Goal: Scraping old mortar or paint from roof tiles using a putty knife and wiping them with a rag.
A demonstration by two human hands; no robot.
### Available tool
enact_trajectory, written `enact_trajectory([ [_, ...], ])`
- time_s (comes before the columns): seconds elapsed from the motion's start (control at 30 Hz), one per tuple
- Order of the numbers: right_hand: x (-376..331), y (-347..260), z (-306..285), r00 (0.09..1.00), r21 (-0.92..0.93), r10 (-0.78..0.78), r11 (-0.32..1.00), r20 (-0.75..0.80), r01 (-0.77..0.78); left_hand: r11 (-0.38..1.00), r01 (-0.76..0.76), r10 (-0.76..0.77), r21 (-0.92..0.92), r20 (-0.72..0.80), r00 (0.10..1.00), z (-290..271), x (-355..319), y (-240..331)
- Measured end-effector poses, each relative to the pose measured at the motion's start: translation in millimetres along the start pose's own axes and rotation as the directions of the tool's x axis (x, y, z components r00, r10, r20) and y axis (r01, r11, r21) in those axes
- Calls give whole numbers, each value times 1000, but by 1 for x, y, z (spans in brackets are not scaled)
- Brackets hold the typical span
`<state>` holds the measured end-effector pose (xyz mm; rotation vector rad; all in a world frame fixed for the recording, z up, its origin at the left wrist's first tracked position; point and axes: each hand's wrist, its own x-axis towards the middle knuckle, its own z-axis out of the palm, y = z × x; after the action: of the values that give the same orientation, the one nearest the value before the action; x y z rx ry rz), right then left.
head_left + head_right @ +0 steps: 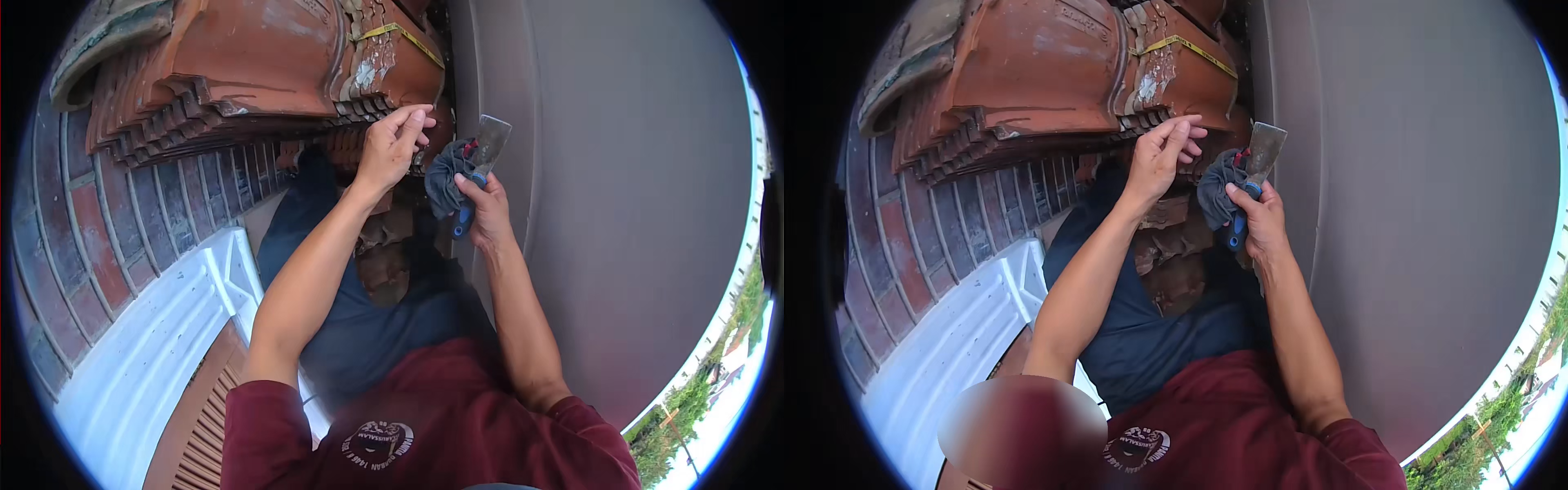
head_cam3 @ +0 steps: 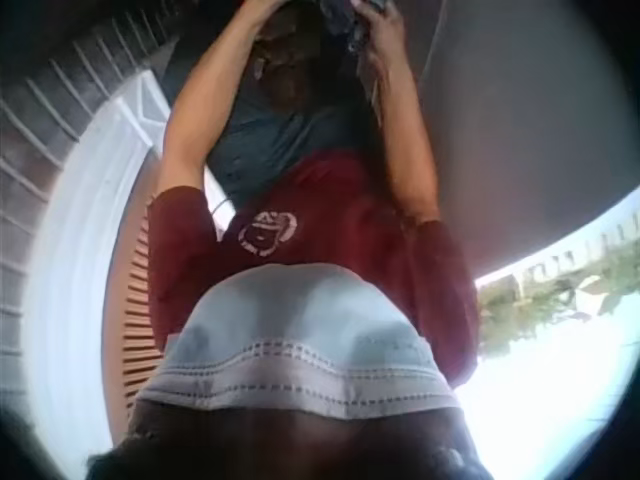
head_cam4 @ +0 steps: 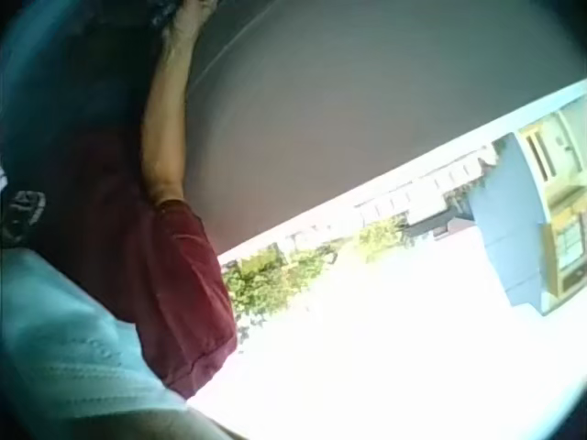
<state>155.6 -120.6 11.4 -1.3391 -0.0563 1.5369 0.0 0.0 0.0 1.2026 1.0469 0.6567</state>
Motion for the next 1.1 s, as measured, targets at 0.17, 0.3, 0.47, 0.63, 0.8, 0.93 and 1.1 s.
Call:
enact_trajectory([
  [0.17,2,1,8,994,57,-102,993,30,100,1000,6,-6,-26,6,1000,4,6,-9],
  [0.3,2,-3,22,985,22,-171,985,-14,171,1000,15,-15,20,8,1000,5,10,-26],
  [0.47,-1,-9,26,953,8,-301,953,-6,301,993,-12,28,121,-131,991,6,9,-26],
  [0.63,6,-8,28,943,-40,-330,944,-48,328,991,1,18,133,-141,990,8,11,-25],
  [0.8,10,-4,30,937,-39,-342,940,-75,340,984,5,19,179,-130,991,11,13,-31],
  [0.93,4,-8,40,900,-90,-431,901,-58,425,892,-31,152,451,-234,960,6,17,-39],
  [1.1,15,17,38,847,-435,-529,751,53,496,976,-4,56,216,-233,971,25,10,-34],
])
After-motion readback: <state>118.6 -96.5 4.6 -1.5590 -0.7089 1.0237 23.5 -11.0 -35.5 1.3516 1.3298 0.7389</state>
